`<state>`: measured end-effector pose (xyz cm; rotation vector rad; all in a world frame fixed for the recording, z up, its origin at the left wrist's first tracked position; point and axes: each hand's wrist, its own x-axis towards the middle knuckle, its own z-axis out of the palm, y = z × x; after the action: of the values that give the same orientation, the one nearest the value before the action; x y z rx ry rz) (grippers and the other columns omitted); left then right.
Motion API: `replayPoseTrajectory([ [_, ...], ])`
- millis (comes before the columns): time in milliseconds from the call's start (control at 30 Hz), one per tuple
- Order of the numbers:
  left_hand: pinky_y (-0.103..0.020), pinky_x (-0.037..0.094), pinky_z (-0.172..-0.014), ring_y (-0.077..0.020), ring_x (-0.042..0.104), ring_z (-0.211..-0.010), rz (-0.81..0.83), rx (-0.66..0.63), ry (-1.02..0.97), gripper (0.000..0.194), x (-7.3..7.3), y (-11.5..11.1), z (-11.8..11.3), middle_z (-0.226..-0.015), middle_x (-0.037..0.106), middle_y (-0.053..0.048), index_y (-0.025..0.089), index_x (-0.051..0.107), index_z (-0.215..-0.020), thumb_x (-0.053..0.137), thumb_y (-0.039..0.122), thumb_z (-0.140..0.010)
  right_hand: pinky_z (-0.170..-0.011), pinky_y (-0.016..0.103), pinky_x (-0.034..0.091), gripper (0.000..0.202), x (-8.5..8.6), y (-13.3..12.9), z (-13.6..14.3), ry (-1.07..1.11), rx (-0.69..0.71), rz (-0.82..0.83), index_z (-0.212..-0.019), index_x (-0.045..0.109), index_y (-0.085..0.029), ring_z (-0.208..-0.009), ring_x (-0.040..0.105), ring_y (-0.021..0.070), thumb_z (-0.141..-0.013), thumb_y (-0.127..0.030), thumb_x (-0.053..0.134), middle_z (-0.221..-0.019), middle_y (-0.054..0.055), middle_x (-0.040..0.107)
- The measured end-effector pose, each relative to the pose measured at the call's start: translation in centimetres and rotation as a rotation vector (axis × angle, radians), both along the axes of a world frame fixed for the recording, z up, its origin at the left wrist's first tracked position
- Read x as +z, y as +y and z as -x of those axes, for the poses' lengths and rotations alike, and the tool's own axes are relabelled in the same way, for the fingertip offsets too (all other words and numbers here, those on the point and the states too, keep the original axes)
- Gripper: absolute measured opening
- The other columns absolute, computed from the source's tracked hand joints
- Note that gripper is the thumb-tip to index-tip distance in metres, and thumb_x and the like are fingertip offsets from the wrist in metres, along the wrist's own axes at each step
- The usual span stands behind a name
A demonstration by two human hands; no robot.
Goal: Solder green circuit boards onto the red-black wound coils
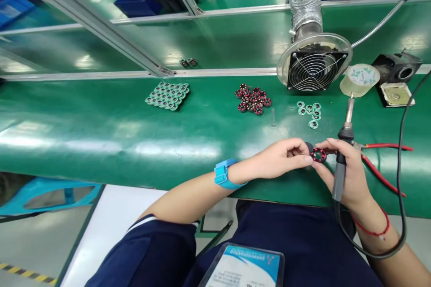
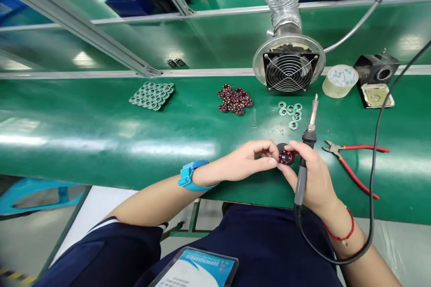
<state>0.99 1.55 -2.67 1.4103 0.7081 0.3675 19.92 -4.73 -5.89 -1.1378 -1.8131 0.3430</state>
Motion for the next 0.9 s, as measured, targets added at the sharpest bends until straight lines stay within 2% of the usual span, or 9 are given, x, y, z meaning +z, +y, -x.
replayPoseTrajectory([
  [100,-0.023,0.038,-0.067,-0.0090,0.045,-0.070,-0.051,0.070,0.028,0.024,0.0,-0.2,-0.3,-0.074,0.053,0.001,0.012,0.053,-0.076,0.057,0.033,-0.087,-0.081,0.033,0.054,0.059,-0.2,0.1,0.6,-0.129,-0.008,-0.051,-0.137,0.037,-0.022,-0.098,0.062,0.0190,-0.086,-0.022,0.065,-0.108,0.008,0.062],
  [200,-0.022,0.037,-0.065,-0.0083,0.044,-0.068,-0.087,0.098,0.033,0.022,-0.1,0.0,0.0,-0.071,0.052,0.002,0.012,0.054,-0.074,0.056,0.030,-0.086,-0.079,0.035,0.054,0.055,-0.5,0.1,0.6,-0.202,-0.016,-0.018,-0.135,0.038,-0.022,-0.097,0.062,0.0207,-0.087,-0.025,0.064,-0.109,0.009,0.062],
  [333,-0.022,0.034,-0.060,-0.0078,0.042,-0.062,-0.097,0.226,0.096,0.021,0.0,0.8,1.9,-0.066,0.049,0.002,0.012,0.054,-0.072,0.057,0.029,-0.084,-0.077,0.039,0.052,0.049,-0.8,0.6,-0.4,-0.264,-0.082,0.094,-0.130,0.043,-0.023,-0.094,0.062,0.0240,-0.087,-0.032,0.065,-0.105,0.008,0.063],
  [500,-0.023,0.037,-0.063,-0.0098,0.048,-0.065,-0.129,0.387,0.180,0.021,0.4,1.8,4.7,-0.067,0.053,0.000,0.012,0.055,-0.073,0.057,0.031,-0.082,-0.084,0.040,0.049,0.049,-1.8,1.5,-0.8,-0.165,-0.074,0.205,-0.128,0.044,-0.025,-0.096,0.060,0.0227,-0.085,-0.032,0.067,-0.103,0.005,0.063],
  [600,-0.024,0.036,-0.062,-0.0102,0.048,-0.066,-0.175,0.374,0.209,0.021,0.2,2.4,5.1,-0.068,0.053,0.000,0.012,0.055,-0.073,0.056,0.031,-0.083,-0.085,0.041,0.048,0.043,-2.7,1.8,-0.2,-0.175,0.004,0.265,-0.125,0.045,-0.026,-0.096,0.059,0.0229,-0.086,-0.031,0.064,-0.105,0.005,0.063],
  [733,-0.023,0.036,-0.060,-0.0094,0.047,-0.064,-0.260,0.243,0.221,0.019,-0.9,3.9,3.8,-0.069,0.053,0.001,0.012,0.056,-0.077,0.055,0.029,-0.085,-0.086,0.044,0.047,0.035,-3.0,1.7,0.2,-0.234,0.045,0.299,-0.120,0.048,-0.024,-0.097,0.055,0.0251,-0.088,-0.031,0.061,-0.105,0.007,0.062],
  [833,-0.024,0.041,-0.067,-0.0104,0.050,-0.071,-0.447,0.143,0.287,0.009,-1.9,5.4,2.1,-0.081,0.057,-0.002,0.013,0.058,-0.085,0.055,0.022,-0.086,-0.091,0.045,0.046,0.046,-2.8,1.4,-0.3,-0.175,0.055,0.301,-0.128,0.044,-0.023,-0.103,0.054,0.0251,-0.086,-0.031,0.063,-0.109,0.007,0.062],
  [900,-0.026,0.043,-0.074,-0.0120,0.052,-0.078,-0.599,0.135,0.359,0.009,-2.5,6.5,0.8,-0.092,0.058,-0.004,0.013,0.058,-0.092,0.055,0.016,-0.085,-0.093,0.045,0.046,0.051,-2.7,1.2,-0.7,-0.110,0.033,0.286,-0.131,0.042,-0.023,-0.105,0.055,0.0241,-0.085,-0.031,0.064,-0.113,0.007,0.063],
])
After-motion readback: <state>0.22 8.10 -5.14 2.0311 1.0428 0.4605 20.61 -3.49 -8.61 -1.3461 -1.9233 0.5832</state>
